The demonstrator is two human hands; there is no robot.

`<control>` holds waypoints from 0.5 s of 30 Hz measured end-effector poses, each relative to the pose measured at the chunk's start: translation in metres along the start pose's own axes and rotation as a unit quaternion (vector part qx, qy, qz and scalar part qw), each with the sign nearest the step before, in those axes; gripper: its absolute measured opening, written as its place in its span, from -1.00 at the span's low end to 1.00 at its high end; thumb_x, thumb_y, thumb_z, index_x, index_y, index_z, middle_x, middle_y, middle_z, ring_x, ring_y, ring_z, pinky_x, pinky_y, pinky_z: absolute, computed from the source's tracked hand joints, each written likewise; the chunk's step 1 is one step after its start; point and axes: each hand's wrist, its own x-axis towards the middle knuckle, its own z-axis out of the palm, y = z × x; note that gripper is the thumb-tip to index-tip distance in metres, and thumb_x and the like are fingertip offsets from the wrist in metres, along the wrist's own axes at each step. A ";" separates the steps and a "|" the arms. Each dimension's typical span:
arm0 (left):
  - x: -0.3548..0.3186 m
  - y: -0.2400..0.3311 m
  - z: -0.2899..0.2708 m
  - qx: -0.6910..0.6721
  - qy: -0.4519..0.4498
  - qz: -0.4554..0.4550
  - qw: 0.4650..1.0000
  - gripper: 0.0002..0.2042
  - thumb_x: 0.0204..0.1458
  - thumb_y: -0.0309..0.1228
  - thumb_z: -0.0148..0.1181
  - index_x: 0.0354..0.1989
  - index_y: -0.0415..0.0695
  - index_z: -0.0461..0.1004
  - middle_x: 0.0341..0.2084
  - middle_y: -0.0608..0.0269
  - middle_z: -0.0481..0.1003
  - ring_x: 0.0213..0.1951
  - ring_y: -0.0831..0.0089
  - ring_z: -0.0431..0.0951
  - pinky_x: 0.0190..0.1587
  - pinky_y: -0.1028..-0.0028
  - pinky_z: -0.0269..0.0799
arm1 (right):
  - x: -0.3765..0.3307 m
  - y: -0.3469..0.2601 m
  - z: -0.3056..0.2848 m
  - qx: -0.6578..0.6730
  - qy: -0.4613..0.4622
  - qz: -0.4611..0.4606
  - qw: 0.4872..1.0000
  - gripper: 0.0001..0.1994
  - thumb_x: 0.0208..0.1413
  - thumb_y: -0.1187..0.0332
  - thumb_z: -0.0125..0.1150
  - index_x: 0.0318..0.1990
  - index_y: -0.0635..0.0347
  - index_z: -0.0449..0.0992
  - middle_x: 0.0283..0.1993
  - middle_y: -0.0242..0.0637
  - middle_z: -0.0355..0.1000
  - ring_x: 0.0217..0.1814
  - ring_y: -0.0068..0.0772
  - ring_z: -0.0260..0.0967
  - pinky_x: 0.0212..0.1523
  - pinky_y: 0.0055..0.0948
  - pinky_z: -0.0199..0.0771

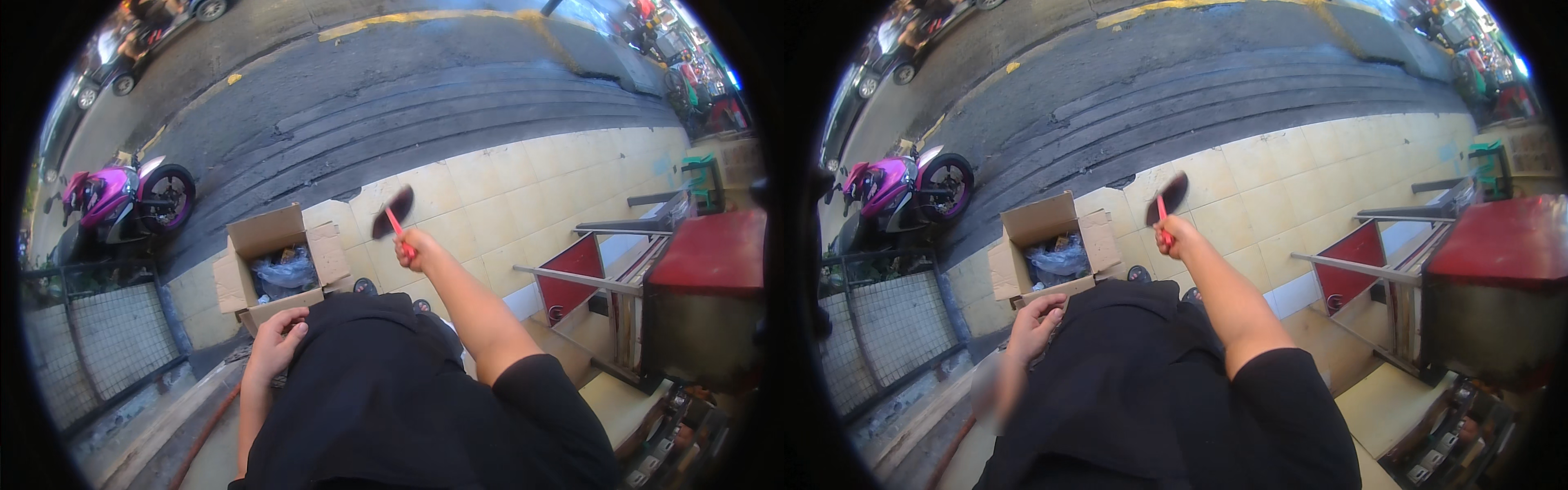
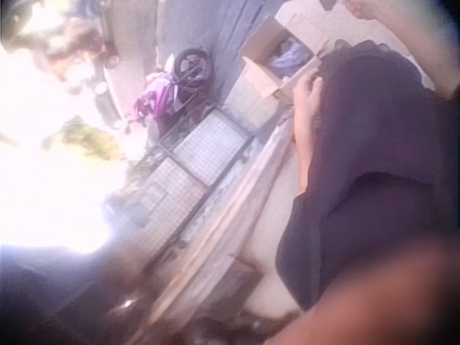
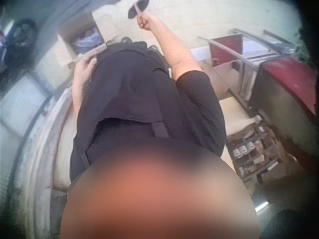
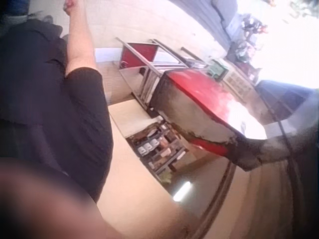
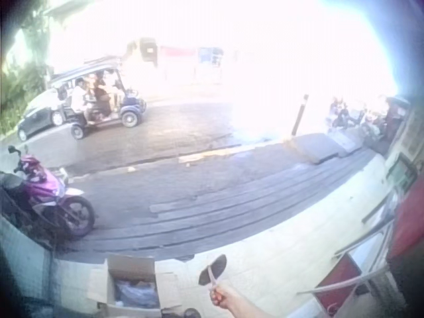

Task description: The person packs skewered meat into a plastic bag and secures it with clips. They then sweep the floor with a broom and dustpan. Finally, they use tongs to turn skewers on a charcoal grill and fan the coals with a woven fan.

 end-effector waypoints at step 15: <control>0.090 0.018 0.000 0.011 -0.081 0.031 0.996 -0.68 0.33 -0.44 0.28 0.20 -0.29 0.59 -0.06 0.22 0.65 0.02 0.47 0.61 0.15 0.41 0.52 | -0.172 0.093 -0.131 -0.472 0.426 -0.187 0.749 -0.61 0.13 0.46 0.19 0.15 0.17 0.61 -0.03 0.17 0.64 0.09 0.16 0.62 0.10 -0.03 0.62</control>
